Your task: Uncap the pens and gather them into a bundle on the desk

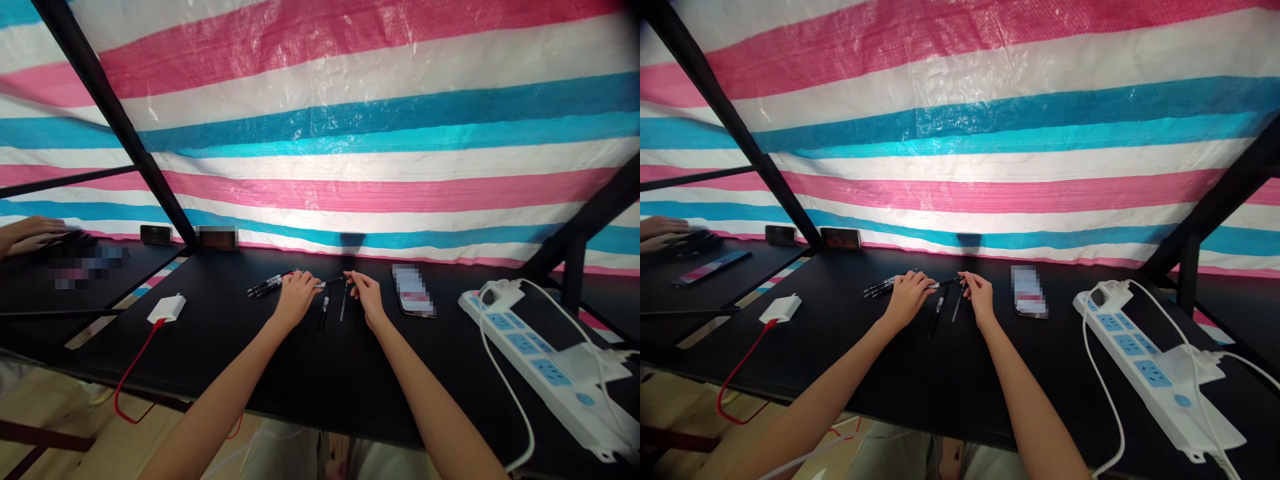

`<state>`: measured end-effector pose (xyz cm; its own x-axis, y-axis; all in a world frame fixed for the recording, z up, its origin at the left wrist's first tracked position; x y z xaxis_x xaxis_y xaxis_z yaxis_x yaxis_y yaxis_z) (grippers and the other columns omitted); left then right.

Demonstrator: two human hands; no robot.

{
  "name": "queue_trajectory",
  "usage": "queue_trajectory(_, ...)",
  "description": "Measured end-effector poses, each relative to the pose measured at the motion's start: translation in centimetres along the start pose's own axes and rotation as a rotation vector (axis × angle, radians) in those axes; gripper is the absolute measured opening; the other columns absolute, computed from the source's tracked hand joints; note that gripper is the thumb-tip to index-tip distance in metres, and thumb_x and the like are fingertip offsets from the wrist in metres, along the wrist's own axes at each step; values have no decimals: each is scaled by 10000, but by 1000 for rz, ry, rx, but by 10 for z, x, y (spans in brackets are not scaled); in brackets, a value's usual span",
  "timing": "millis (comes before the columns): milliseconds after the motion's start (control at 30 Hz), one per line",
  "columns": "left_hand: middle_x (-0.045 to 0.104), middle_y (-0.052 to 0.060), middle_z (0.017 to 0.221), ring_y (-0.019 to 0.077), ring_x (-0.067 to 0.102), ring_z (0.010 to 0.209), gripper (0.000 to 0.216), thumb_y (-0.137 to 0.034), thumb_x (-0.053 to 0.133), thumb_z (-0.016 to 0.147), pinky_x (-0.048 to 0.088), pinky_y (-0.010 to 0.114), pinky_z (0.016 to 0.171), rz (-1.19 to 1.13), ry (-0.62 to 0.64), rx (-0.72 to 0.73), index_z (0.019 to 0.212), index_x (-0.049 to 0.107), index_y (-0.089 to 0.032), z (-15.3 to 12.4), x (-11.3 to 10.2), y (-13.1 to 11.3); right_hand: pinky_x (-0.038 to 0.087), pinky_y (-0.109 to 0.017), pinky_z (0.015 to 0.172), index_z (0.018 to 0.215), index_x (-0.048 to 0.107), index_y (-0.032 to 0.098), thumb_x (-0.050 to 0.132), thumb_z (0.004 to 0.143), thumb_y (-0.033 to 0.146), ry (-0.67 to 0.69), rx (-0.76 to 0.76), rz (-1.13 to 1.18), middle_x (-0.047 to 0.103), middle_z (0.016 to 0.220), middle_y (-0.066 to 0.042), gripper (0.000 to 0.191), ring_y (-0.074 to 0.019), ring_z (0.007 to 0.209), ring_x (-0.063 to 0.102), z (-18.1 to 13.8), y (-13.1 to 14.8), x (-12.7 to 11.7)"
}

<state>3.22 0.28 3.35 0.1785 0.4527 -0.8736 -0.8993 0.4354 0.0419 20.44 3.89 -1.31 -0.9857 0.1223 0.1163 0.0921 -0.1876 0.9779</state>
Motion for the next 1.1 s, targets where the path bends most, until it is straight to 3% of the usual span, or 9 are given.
queue_trajectory(100, 559, 61, 917, 201, 439, 874, 217, -318, 394, 860, 260, 346, 720, 17, 4, -45, 930, 573, -218, 0, 2, 8, 297, -191, 371, 801, 629, 155, 498, 711, 498, -208, 17, 70, 611, 784, -34, 378, -51, 434, 484, 4, 1, -20)
queue_trajectory(200, 573, 64, 874, 216, 447, 867, 196, -339, 442, 828, 263, 354, 727, 21, 45, -101, 850, 583, -205, -1, 7, 20, 311, -187, 358, 723, 547, 161, 509, 701, 501, -258, 96, 178, 624, 772, -44, 343, -73, 434, 528, 9, -2, -33)
queue_trajectory(300, 594, 60, 805, 225, 466, 844, 225, -372, 455, 802, 264, 365, 745, -14, 98, -186, 753, 581, -192, -2, 14, 30, 293, -177, 336, 673, 500, 162, 506, 712, 488, -194, 116, 156, 609, 649, -31, 328, -80, 399, 520, 12, -5, -34)
queue_trajectory(433, 594, 28, 688, 205, 499, 775, 306, -436, 457, 773, 272, 365, 755, -125, 226, -250, 633, 549, -180, -3, 22, 33, 283, -184, 318, 685, 555, 143, 488, 742, 438, 47, 114, -175, 581, 578, -17, 308, -77, 336, 485, 9, -11, -15)
queue_trajectory(533, 589, -1, 674, 169, 516, 713, 336, -464, 425, 781, 288, 336, 726, -253, 310, -258, 652, 545, -178, -4, 26, 27, 342, -208, 364, 781, 603, 150, 479, 758, 391, 181, 39, -417, 589, 616, -10, 272, -78, 337, 476, 2, -9, 1)
queue_trajectory(700, 581, -12, 682, 141, 519, 660, 348, -470, 396, 794, 290, 304, 672, -320, 326, -237, 681, 535, -172, -4, 26, 19, 413, -260, 591, 891, 607, 201, 432, 812, 330, 169, -216, -855, 615, 788, -34, 232, -147, 627, 576, -10, 14, 10)
queue_trajectory(800, 581, -13, 693, 139, 523, 668, 322, -459, 407, 792, 291, 297, 671, -338, 347, -232, 720, 543, -176, -4, 26, 18, 384, -268, 627, 1042, 535, 214, 419, 830, 271, 99, -203, -1188, 596, 952, -72, 249, -174, 745, 581, -14, 21, 4)
queue_trajectory(867, 583, -13, 704, 139, 525, 682, 311, -453, 407, 795, 292, 295, 677, -353, 362, -224, 746, 548, -180, -4, 27, 16, 371, -273, 623, 1127, 469, 202, 428, 828, 249, 129, -157, -1325, 585, 986, -98, 305, -184, 744, 586, -16, 20, 3)
queue_trajectory(1100, 572, -20, 676, 149, 519, 728, 301, -458, 416, 798, 284, 289, 689, -388, 344, -170, 778, 559, -194, -4, 31, 10, 347, -266, 634, 1155, 432, 233, 433, 805, 214, 358, -169, -1263, 589, 990, -61, 350, -192, 810, 577, -21, 13, 17)
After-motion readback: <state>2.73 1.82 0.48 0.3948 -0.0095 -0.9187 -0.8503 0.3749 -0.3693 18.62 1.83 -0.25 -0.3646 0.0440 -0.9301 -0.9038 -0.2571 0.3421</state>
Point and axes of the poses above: each hand's wrist, its own z-axis towards the middle knuckle, its own x-axis out of the palm, y = z × x, the point moved 5 cm from there along z, towards the middle knuckle
